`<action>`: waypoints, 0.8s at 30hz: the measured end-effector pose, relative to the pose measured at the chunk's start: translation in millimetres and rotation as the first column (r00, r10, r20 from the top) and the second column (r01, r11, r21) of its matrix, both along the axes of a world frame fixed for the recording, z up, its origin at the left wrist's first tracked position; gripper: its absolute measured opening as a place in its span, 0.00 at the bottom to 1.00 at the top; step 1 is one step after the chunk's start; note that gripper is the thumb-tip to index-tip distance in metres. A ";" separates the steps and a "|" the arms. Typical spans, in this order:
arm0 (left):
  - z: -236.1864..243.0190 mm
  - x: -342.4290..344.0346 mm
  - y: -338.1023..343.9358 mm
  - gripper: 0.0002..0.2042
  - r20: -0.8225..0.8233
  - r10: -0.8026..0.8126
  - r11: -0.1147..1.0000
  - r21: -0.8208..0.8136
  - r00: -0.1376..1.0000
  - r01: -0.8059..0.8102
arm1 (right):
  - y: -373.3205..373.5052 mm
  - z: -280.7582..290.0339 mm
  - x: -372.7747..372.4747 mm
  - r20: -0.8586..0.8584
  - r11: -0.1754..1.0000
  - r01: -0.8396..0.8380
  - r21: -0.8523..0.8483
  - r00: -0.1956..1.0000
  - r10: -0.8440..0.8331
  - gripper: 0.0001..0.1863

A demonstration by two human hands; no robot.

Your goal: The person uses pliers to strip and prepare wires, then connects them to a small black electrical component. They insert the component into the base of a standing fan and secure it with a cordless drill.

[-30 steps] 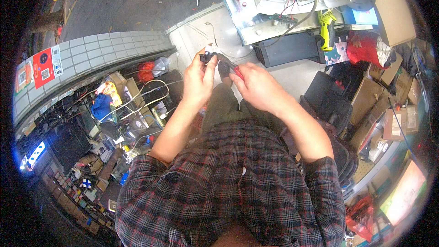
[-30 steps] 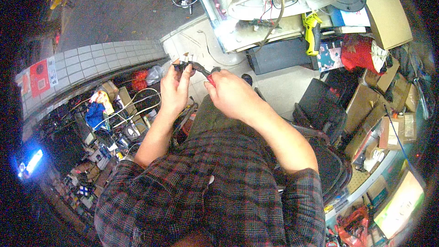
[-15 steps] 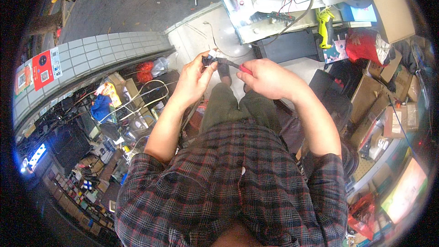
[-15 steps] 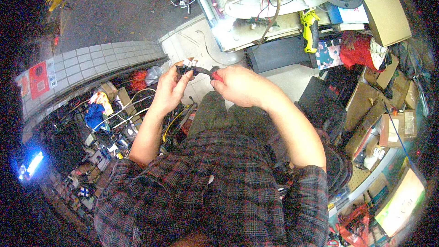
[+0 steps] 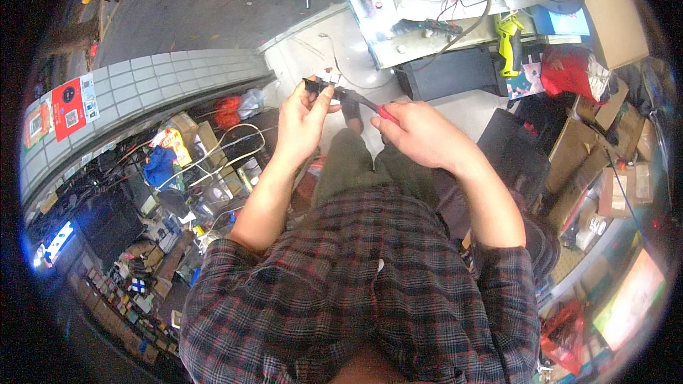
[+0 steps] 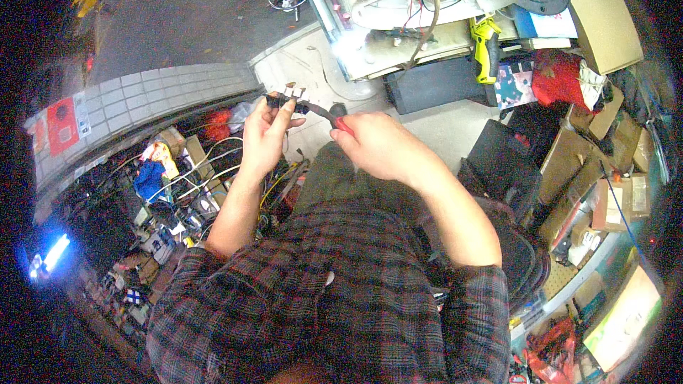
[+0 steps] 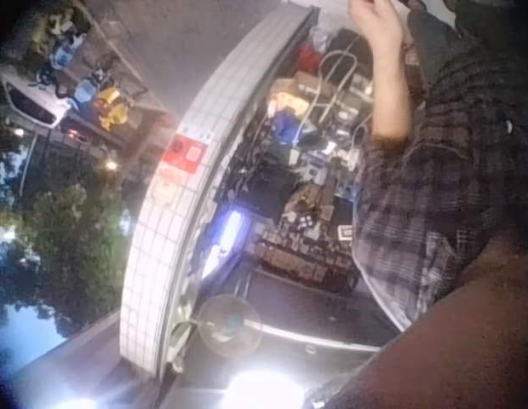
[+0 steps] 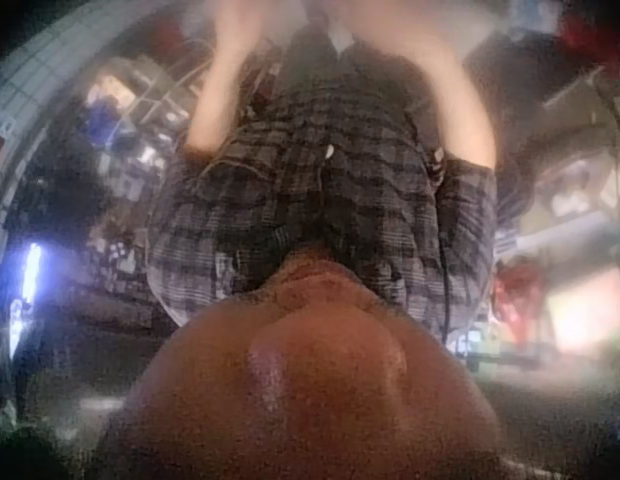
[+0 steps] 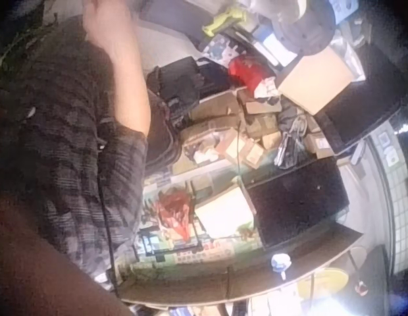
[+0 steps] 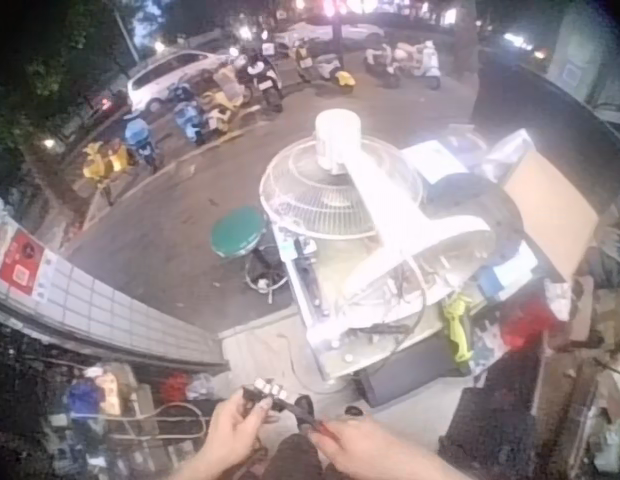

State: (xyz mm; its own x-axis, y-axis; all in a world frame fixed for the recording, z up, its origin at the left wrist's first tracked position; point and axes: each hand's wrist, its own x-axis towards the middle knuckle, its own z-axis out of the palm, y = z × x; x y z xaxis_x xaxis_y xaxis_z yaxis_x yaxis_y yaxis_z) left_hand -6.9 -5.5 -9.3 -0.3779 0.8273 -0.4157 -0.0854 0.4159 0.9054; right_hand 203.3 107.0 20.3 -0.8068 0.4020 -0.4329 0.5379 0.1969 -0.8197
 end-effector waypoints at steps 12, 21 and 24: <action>-22.6 -12.4 -2.1 0.14 0.814 0.291 0.942 -0.153 0.502 -0.298 | -12.9 1.7 24.3 -0.109 0.971 0.236 0.028 0.967 -0.232 0.16; -6.0 -2.6 -0.5 0.21 0.839 0.250 0.866 -0.417 -0.483 -0.277 | -29.0 3.2 27.4 -0.164 0.950 0.237 0.205 0.965 -0.205 0.15; 0.3 2.5 1.3 0.18 0.814 0.251 0.863 -0.433 -0.524 -0.259 | -26.6 5.8 24.4 -0.128 0.943 0.211 0.256 0.975 -0.183 0.15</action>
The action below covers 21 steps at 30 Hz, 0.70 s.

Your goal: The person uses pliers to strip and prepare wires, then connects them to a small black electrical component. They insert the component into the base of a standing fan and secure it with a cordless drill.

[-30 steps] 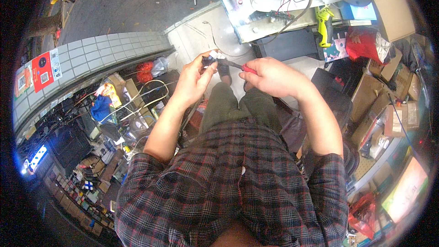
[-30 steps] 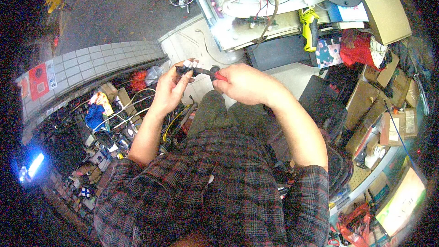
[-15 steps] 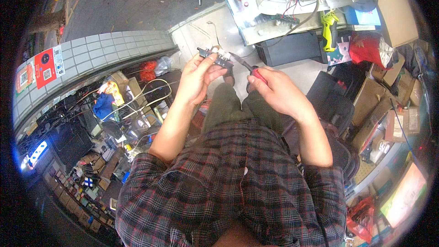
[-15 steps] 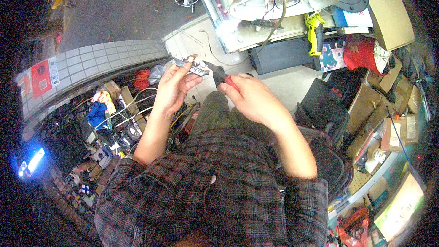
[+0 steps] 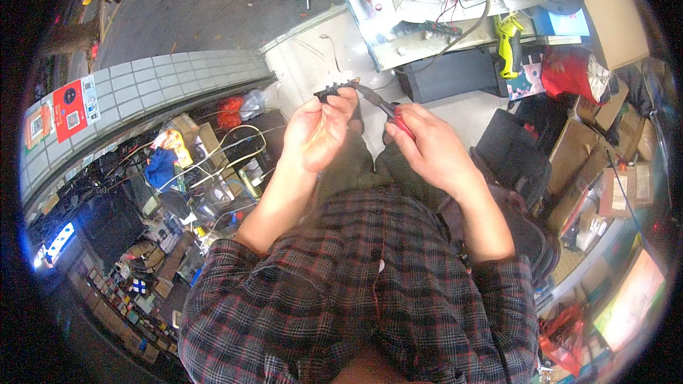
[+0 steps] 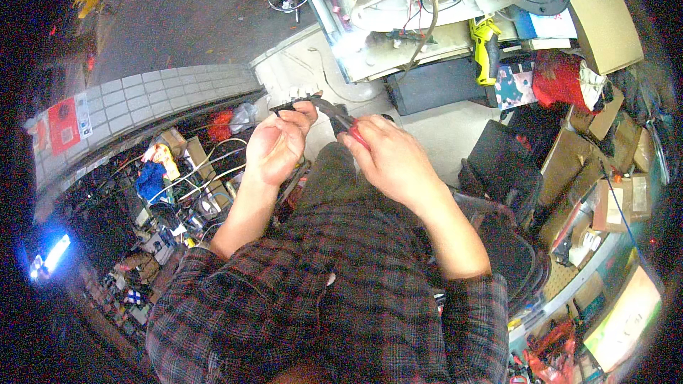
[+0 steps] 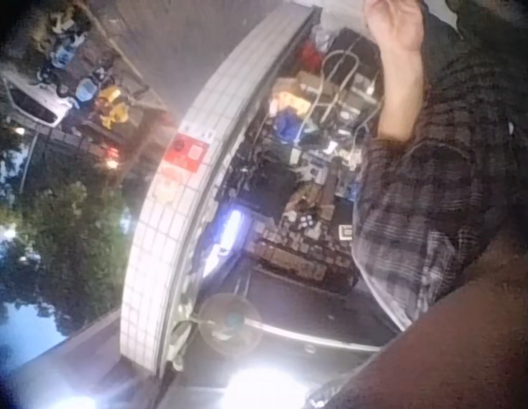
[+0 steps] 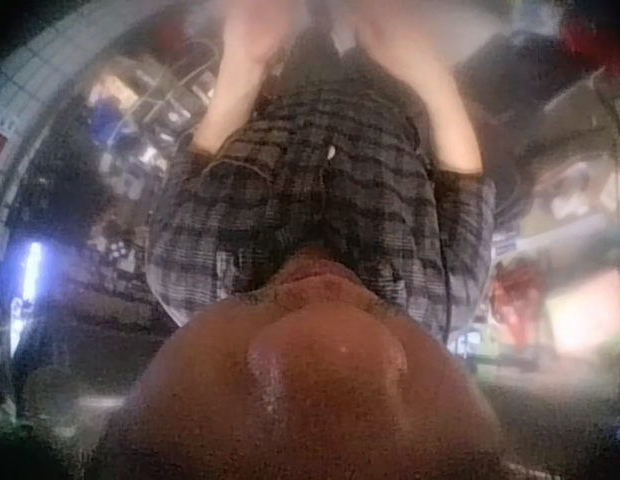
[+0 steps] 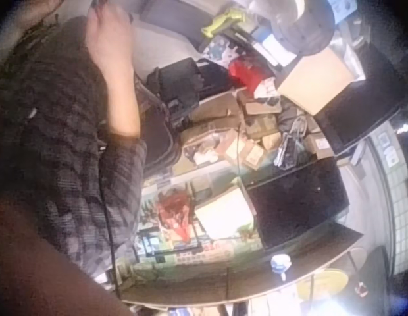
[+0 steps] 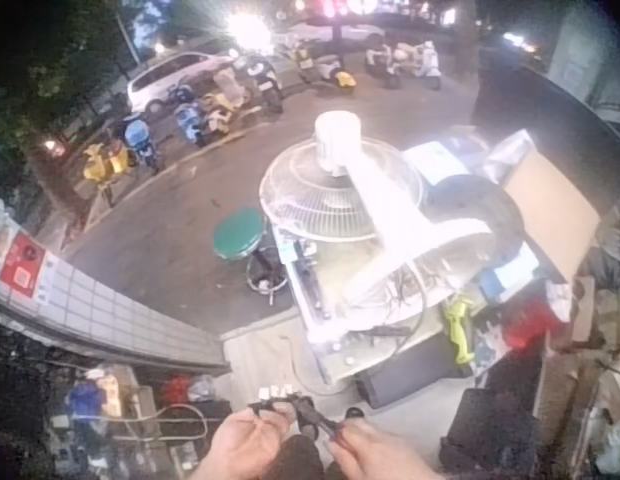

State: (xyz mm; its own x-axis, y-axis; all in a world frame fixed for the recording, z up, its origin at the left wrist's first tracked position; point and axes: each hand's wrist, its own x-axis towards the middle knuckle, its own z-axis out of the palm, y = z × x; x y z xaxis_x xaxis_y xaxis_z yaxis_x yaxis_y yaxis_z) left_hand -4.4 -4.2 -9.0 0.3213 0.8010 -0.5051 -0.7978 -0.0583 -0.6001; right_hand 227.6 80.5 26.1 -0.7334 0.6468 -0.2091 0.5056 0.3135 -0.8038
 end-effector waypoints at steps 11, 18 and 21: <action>4.9 6.6 5.8 0.07 -0.054 -0.053 0.997 -0.055 0.997 0.050 | 1.1 10.0 -10.8 0.079 1.000 -0.024 -0.002 0.997 0.024 0.15; -0.8 6.0 3.5 0.07 -0.078 -0.083 0.996 -0.048 0.993 0.080 | 7.3 8.5 -14.6 0.079 0.998 -0.027 -0.059 0.996 0.032 0.16; -8.3 7.5 0.6 0.07 -0.065 -0.108 0.994 -0.029 0.992 0.106 | 9.0 10.2 -16.2 0.077 0.998 -0.044 -0.043 0.996 0.047 0.17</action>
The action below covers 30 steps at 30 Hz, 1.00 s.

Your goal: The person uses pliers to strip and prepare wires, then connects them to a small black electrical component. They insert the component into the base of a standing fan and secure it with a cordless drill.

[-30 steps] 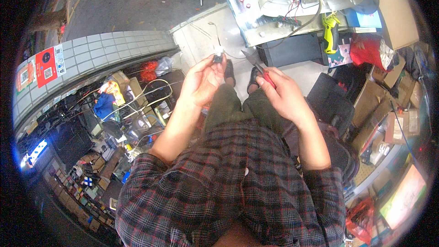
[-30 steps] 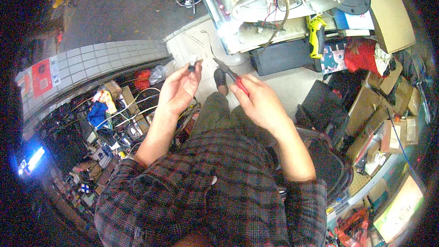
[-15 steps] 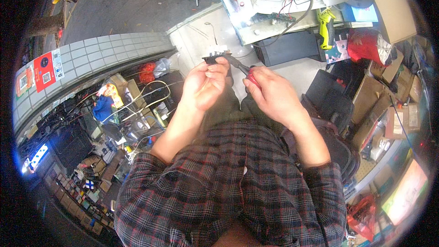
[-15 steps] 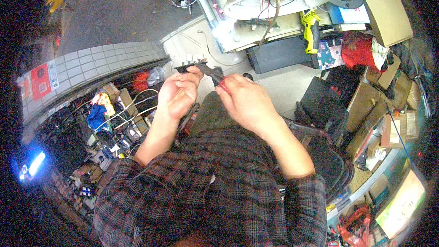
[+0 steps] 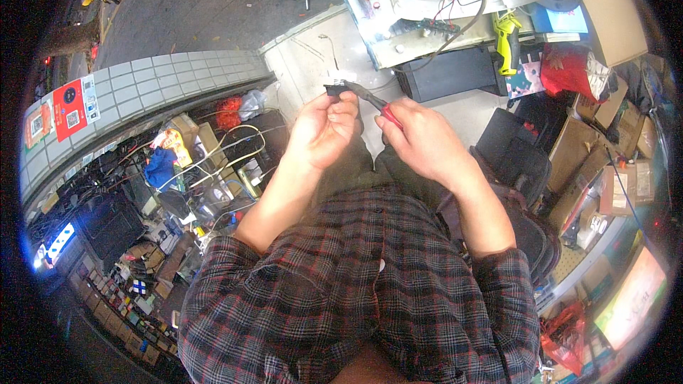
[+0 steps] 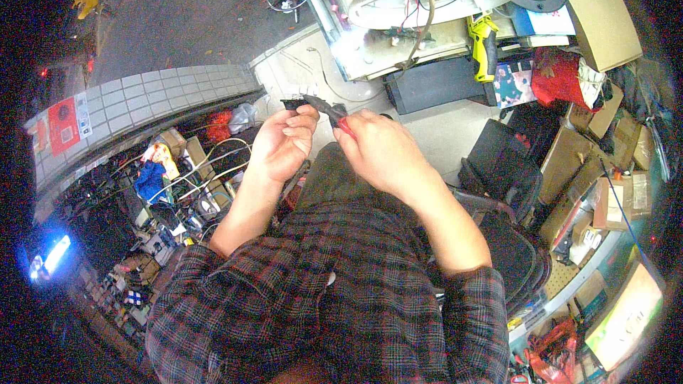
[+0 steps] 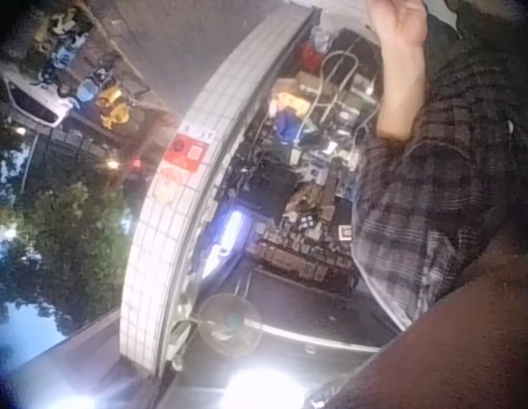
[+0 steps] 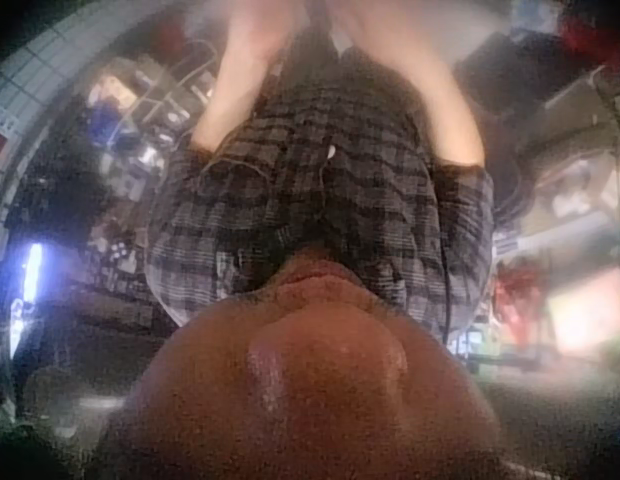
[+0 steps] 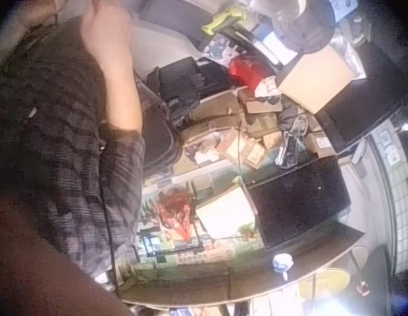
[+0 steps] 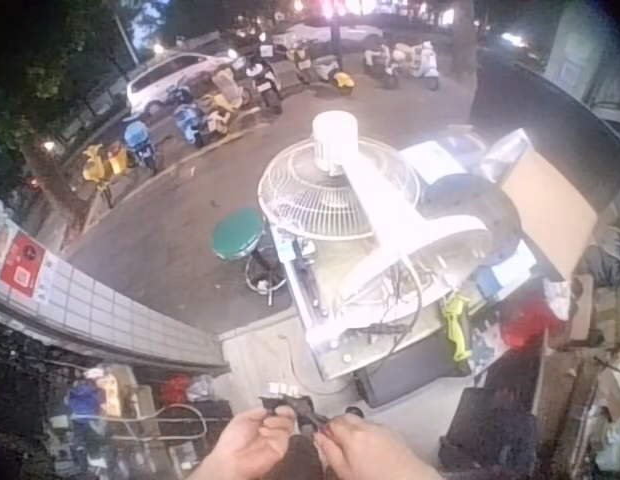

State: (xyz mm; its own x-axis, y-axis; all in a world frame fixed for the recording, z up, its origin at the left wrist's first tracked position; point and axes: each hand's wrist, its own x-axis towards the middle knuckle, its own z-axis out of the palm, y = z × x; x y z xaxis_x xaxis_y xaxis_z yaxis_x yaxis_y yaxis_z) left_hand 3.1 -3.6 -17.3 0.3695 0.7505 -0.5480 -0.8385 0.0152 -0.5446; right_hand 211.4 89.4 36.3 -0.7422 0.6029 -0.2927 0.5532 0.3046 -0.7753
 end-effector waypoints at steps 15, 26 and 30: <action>-6.7 4.6 -3.1 0.09 -0.222 -0.032 0.995 -0.095 0.975 0.011 | 1.7 -12.7 0.0 -0.017 0.916 0.100 -0.388 0.993 -0.116 0.19; 32.0 2.7 18.8 0.22 -0.681 -0.285 0.939 -0.057 0.675 0.339 | -11.1 -10.1 -1.5 -0.046 0.996 0.023 0.091 0.999 -0.019 0.14; 17.9 -4.5 12.3 0.22 -0.596 -0.207 0.934 0.115 0.776 0.337 | -14.3 -3.5 -4.2 -0.016 0.958 -0.009 0.285 1.000 0.014 0.13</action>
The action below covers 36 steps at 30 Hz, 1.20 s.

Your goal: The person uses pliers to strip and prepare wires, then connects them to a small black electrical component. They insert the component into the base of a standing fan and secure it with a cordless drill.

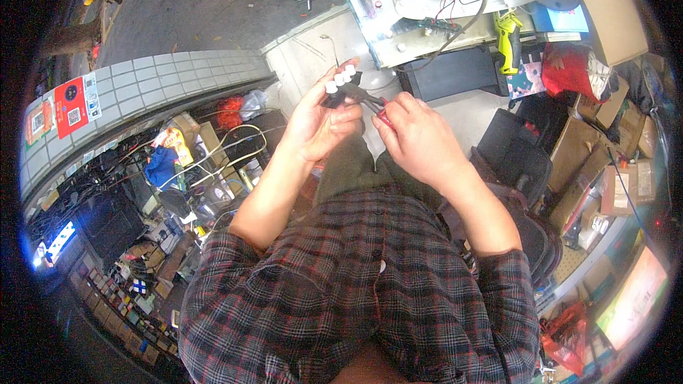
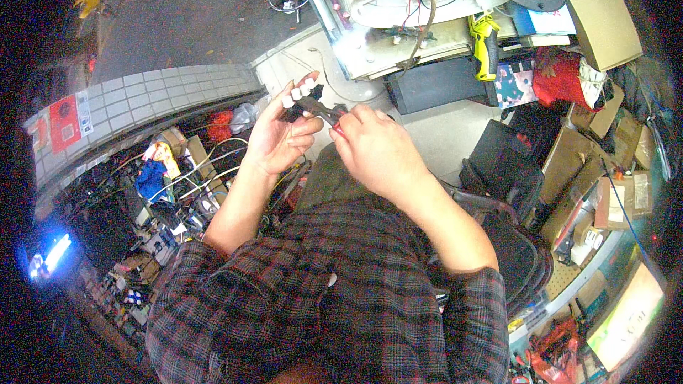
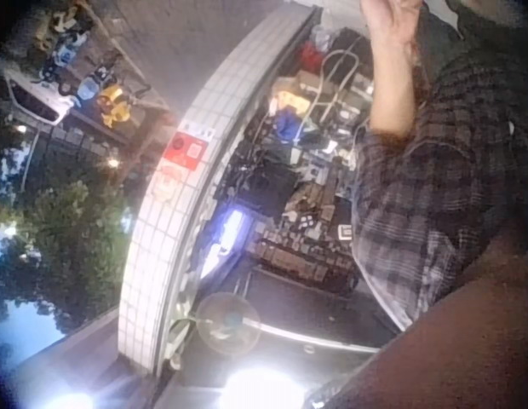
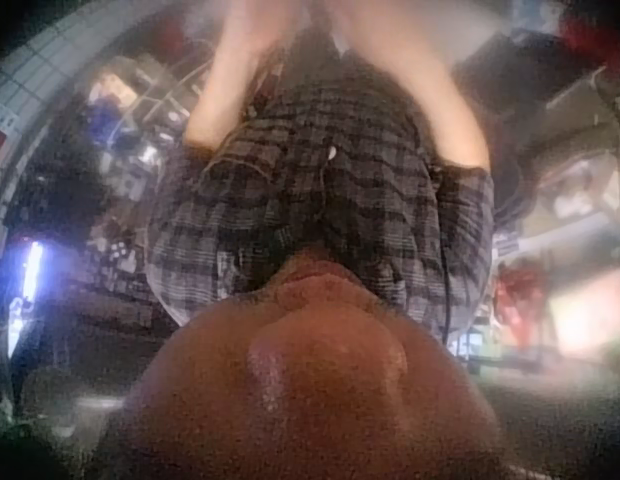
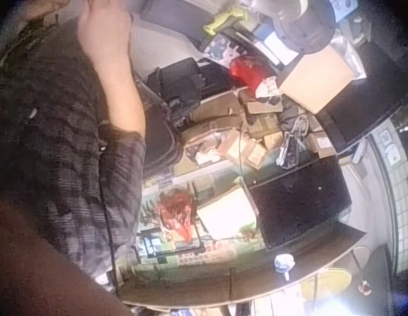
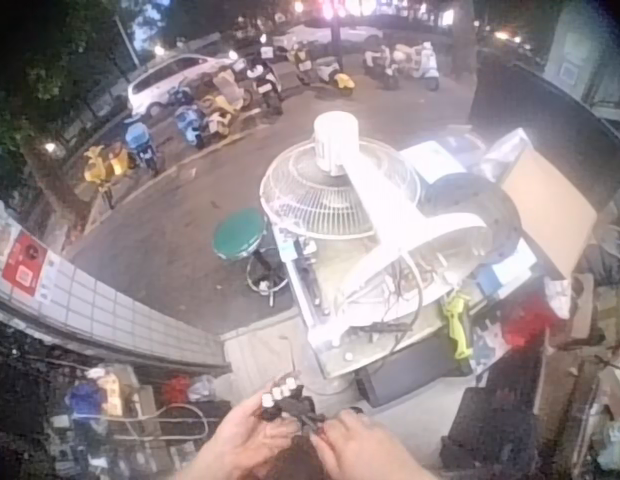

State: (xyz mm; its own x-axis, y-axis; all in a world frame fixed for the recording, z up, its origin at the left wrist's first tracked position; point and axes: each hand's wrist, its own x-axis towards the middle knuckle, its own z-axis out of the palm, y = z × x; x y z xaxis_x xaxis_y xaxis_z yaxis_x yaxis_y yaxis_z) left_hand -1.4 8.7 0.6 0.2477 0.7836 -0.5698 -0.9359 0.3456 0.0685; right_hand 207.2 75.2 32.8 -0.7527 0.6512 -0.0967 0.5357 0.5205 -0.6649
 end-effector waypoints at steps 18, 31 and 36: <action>-13.4 2.1 -3.9 0.19 0.148 -0.002 0.998 -0.064 0.989 0.012 | 33.3 14.5 3.6 0.094 0.975 -0.181 -0.126 0.977 0.194 0.12; -4.3 7.1 1.2 0.18 0.145 0.015 0.993 -0.114 0.989 0.002 | 45.1 20.8 6.0 0.071 0.970 -0.224 -0.097 0.970 0.231 0.13; -14.3 13.9 -0.8 0.18 0.252 0.158 0.984 -0.122 0.955 -0.130 | 13.0 8.6 4.0 0.030 0.999 -0.038 -0.035 0.999 0.039 0.13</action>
State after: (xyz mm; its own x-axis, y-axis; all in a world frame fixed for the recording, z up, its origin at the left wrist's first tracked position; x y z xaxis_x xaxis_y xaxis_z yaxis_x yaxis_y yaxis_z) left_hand 12.5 7.9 -13.7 0.2866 0.7626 -0.5799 -0.9569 0.1981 -0.2123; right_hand 211.2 88.2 41.4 -0.7734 0.6178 -0.1419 0.5361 0.5180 -0.6665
